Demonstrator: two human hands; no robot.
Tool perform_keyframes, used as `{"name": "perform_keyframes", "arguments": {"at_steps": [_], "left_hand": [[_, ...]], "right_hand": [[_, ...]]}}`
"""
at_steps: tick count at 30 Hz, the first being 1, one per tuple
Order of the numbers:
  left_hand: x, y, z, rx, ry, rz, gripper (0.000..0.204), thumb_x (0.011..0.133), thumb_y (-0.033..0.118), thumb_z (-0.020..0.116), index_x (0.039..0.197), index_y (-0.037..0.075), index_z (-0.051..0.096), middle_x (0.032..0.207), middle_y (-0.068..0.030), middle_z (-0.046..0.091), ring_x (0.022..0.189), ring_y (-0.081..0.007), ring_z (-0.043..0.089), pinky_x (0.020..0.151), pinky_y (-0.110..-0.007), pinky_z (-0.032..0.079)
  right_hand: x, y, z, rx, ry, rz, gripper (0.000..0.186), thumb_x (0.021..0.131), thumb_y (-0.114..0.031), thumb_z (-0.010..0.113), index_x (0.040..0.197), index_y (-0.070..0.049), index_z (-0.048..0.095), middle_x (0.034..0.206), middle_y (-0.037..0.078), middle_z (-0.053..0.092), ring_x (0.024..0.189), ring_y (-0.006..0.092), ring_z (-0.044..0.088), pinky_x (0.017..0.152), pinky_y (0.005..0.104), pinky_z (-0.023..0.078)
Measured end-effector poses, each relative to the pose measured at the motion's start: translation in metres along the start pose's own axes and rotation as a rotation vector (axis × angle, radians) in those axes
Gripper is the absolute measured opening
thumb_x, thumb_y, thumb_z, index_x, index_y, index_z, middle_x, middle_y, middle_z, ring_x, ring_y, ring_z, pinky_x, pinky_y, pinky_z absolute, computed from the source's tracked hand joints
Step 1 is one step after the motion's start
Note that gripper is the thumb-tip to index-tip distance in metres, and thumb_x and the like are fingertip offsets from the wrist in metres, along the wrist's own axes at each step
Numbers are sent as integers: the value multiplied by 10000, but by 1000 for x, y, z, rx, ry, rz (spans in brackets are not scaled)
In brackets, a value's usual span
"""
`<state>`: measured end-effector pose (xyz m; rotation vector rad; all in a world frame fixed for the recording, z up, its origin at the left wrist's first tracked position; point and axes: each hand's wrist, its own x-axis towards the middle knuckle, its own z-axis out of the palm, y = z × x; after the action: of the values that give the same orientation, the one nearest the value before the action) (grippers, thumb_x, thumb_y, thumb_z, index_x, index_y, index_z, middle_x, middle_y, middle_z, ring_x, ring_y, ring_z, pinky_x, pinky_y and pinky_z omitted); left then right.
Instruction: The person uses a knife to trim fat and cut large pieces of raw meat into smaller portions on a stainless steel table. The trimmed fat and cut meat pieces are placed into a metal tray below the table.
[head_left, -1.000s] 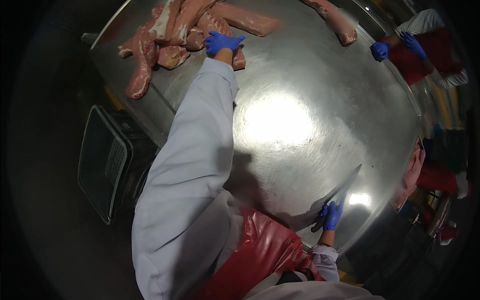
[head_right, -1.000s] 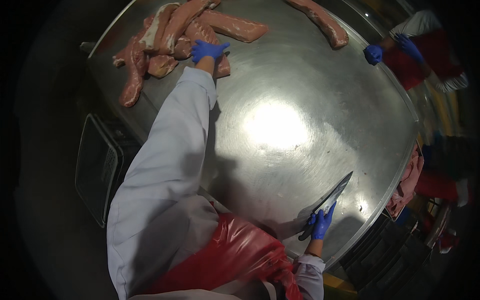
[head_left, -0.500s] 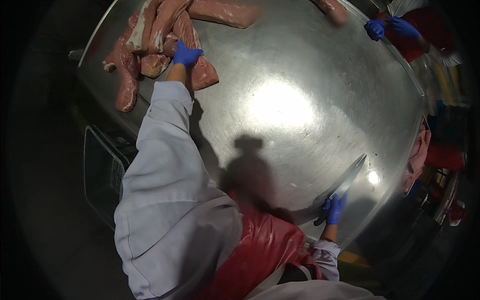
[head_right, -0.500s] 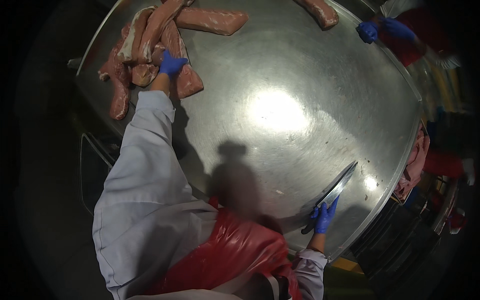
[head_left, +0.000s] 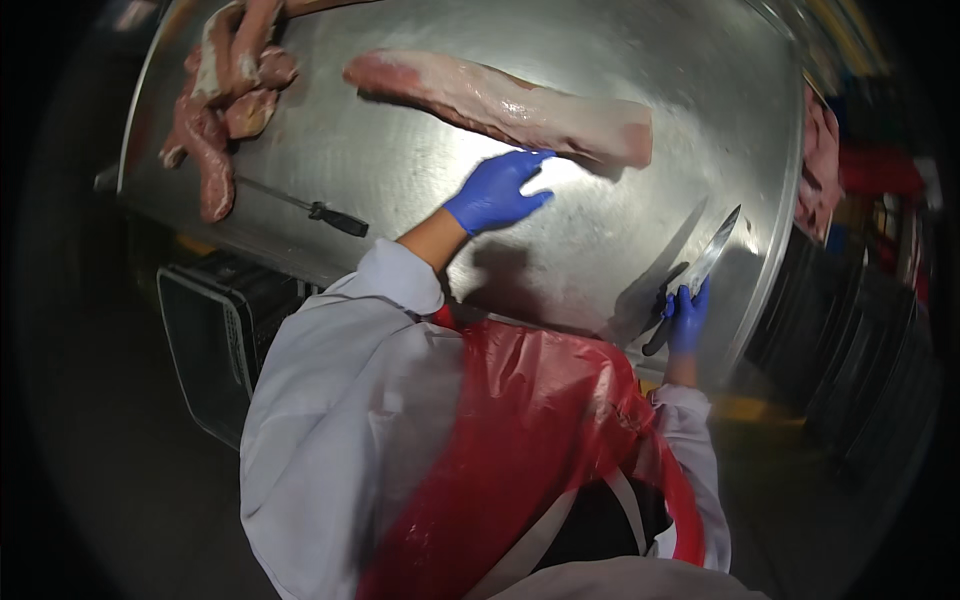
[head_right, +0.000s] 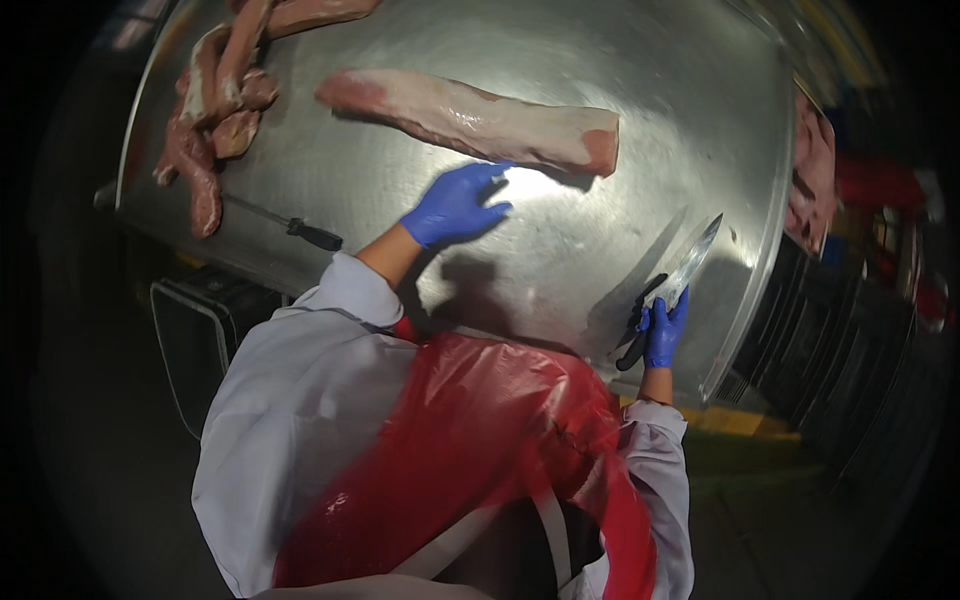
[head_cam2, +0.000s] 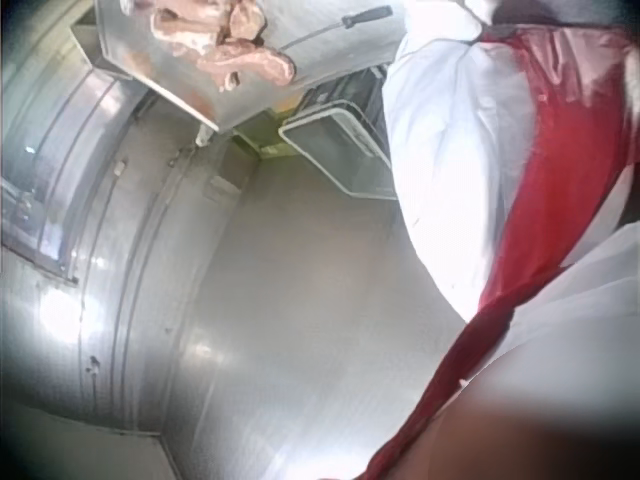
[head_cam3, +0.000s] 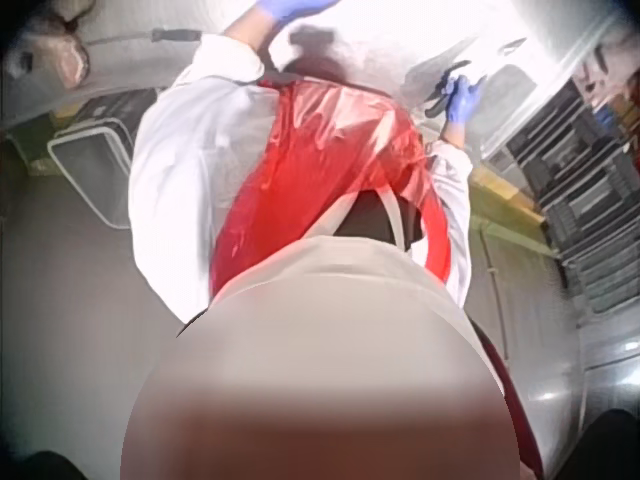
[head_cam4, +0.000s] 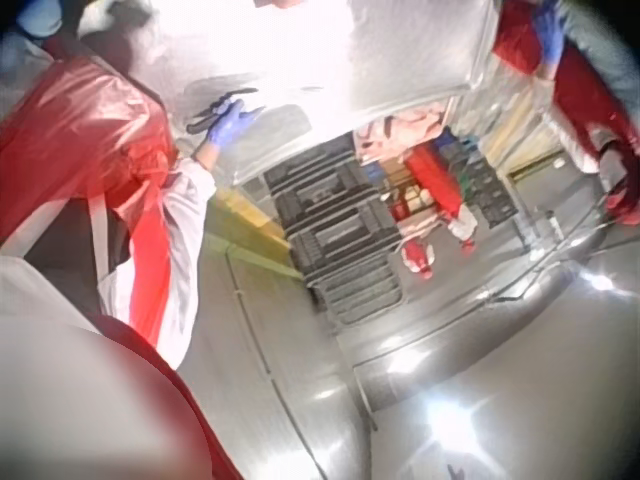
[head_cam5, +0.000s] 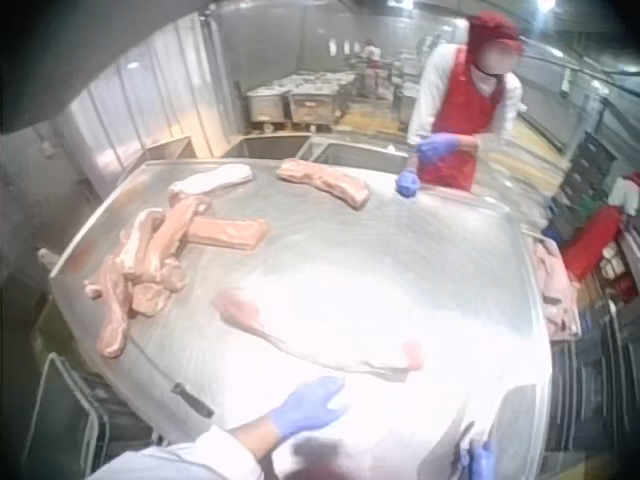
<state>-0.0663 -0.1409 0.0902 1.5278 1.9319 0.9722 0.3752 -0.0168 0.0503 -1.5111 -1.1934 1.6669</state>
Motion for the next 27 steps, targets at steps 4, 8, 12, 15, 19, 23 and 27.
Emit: {"name": "perform_keyframes", "arguments": {"at_steps": [4,8,12,15,19,23,27], "left_hand": [[52,-38,-44,616,238,139,1024,675,555,840,1483,80,427,1421,-205,514,1313,-382,482,1087,-516,392],[41,2,-7,776,-158,-283,1062,710,571,806,1542,97,348,1450,-233,474,1323,-446,467,1080,-548,398],[12,43,41,702,-316,3,979,702,600,792,1431,20,492,1240,-249,630,1173,-420,598,1029,-488,461],[63,47,19,1016,-113,-44,935,627,649,821,1277,21,586,1272,-252,639,1183,-411,617,1011,-473,483],[34,6,23,759,-191,-400,990,666,730,763,1271,-41,617,1213,-286,667,1146,-428,640,995,-460,508],[2,33,85,404,-167,-549,1064,711,705,762,1377,-83,501,1371,-322,557,1289,-423,553,1079,-466,443],[97,107,167,696,16,-223,1168,674,636,821,1500,-25,326,1447,-293,476,1351,-438,468,1108,-517,406]], "right_hand": [[-29,14,-48,-3,103,7,503,990,-38,555,1463,-54,385,895,66,600,599,126,572,464,265,460],[-43,18,-79,75,100,-63,477,995,-34,576,1437,-48,397,856,57,606,560,120,566,461,256,464],[-41,13,-102,104,75,-58,537,996,-42,584,1481,-66,353,816,60,604,553,115,566,465,252,464],[-25,6,-111,119,51,-80,571,996,-49,589,1505,-77,334,819,70,609,573,111,578,473,247,470],[-8,-2,-136,112,-60,-77,594,994,-52,590,1525,-73,323,847,61,614,608,103,580,489,246,477],[-3,7,-156,78,-62,-101,589,979,-35,590,1517,-64,353,871,31,621,631,87,572,515,247,476],[21,13,-155,71,-127,-83,593,969,-36,587,1515,-57,356,881,43,628,633,88,575,518,245,480]]}}
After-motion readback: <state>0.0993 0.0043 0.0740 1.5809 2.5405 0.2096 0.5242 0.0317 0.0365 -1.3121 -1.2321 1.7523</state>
